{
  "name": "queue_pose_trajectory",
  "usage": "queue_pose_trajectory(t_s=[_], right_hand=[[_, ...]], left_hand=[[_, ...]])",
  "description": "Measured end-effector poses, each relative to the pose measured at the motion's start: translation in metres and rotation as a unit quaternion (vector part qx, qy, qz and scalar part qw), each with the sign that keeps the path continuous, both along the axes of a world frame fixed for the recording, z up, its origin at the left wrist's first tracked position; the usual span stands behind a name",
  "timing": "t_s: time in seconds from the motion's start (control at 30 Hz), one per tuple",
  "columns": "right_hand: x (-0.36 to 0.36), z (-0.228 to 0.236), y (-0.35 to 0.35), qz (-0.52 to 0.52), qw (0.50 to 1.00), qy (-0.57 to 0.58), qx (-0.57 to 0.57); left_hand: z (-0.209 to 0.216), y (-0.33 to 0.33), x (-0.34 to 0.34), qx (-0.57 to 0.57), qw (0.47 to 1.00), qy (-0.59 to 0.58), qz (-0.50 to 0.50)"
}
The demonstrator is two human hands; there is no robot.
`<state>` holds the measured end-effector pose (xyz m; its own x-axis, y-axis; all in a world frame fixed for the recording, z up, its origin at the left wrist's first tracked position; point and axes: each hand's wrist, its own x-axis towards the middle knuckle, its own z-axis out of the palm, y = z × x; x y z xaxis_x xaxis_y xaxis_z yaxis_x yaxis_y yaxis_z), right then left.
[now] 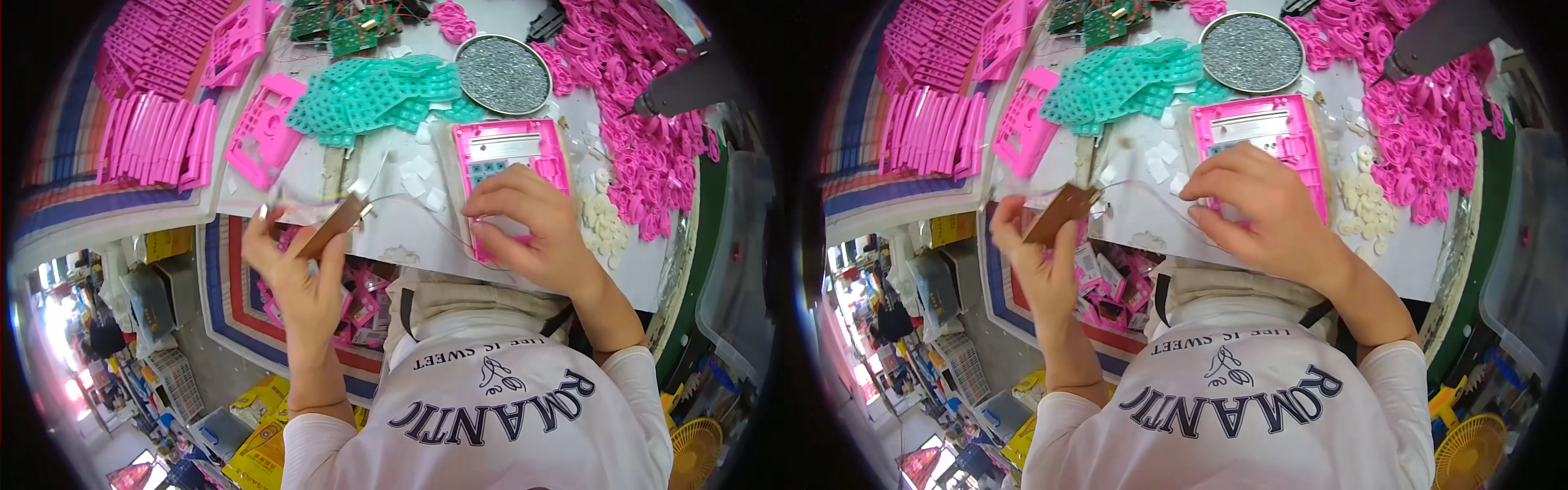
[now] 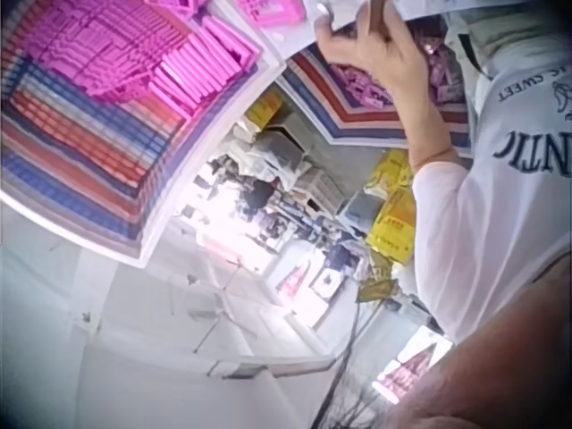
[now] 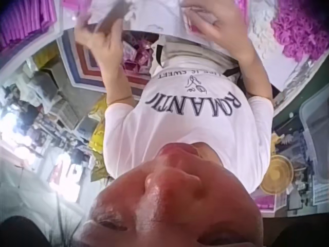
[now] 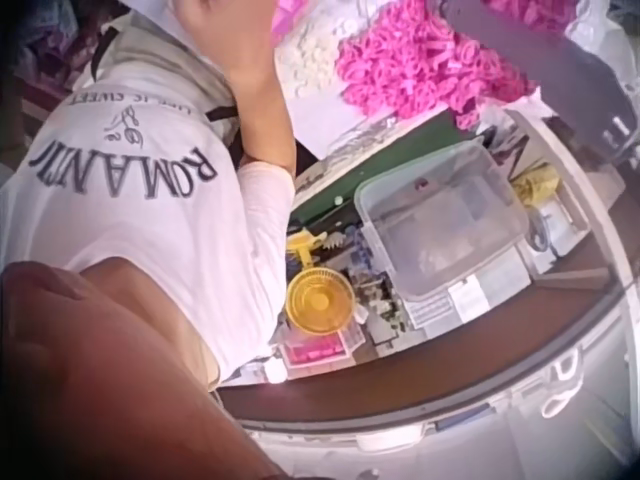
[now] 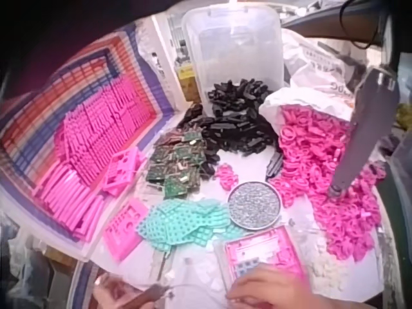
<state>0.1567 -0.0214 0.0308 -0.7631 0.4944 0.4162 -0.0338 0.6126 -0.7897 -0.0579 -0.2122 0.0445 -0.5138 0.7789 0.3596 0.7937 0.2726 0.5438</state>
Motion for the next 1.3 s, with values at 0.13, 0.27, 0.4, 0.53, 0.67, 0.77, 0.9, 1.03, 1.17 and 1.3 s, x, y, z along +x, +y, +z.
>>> queue_pose_trajectory(t_s=[0.13, 0.27, 0.4, 0.53, 0.67, 0.77, 0.9, 1.03, 1.17, 1.3], right_hand=[[-0.020, 0.008, -0.014, 0.053, 0.997, 0.021, -0.048], [-0.027, 0.020, -0.017, 0.107, 0.968, -0.051, -0.222], [-0.030, 0.013, -0.023, 0.156, 0.856, -0.053, -0.490], [-0.030, 0.013, -0.027, 0.139, 0.752, 0.042, -0.643], [-0.032, 0.003, -0.028, 0.088, 0.725, 0.041, -0.682], [-0.031, -0.004, -0.029, 0.141, 0.672, -0.023, -0.727], [-0.021, 0.004, -0.020, 0.240, 0.666, -0.176, -0.684], [0.044, 0.034, 0.000, 0.292, 0.842, -0.299, -0.340], [0.078, 0.056, 0.000, 0.111, 0.959, -0.257, 0.031], [0.057, 0.048, -0.013, 0.250, 0.949, -0.188, 0.033]], left_hand=[[0.030, -0.039, -0.012, 0.074, 0.965, -0.249, 0.037], [0.018, -0.036, 0.005, 0.188, 0.763, -0.617, -0.038], [-0.018, -0.021, 0.026, 0.203, 0.625, -0.739, -0.145], [-0.038, -0.008, 0.045, 0.211, 0.648, -0.718, -0.142], [-0.039, 0.006, 0.054, 0.222, 0.692, -0.672, -0.146], [-0.029, 0.016, 0.057, 0.240, 0.727, -0.620, -0.173], [-0.027, 0.014, 0.046, 0.253, 0.653, -0.661, -0.268], [-0.025, 0.010, 0.043, 0.200, 0.733, -0.609, -0.229], [-0.020, 0.007, 0.047, 0.082, 0.735, -0.587, -0.329], [0.004, 0.019, 0.062, -0.092, 0.764, -0.498, -0.400]])
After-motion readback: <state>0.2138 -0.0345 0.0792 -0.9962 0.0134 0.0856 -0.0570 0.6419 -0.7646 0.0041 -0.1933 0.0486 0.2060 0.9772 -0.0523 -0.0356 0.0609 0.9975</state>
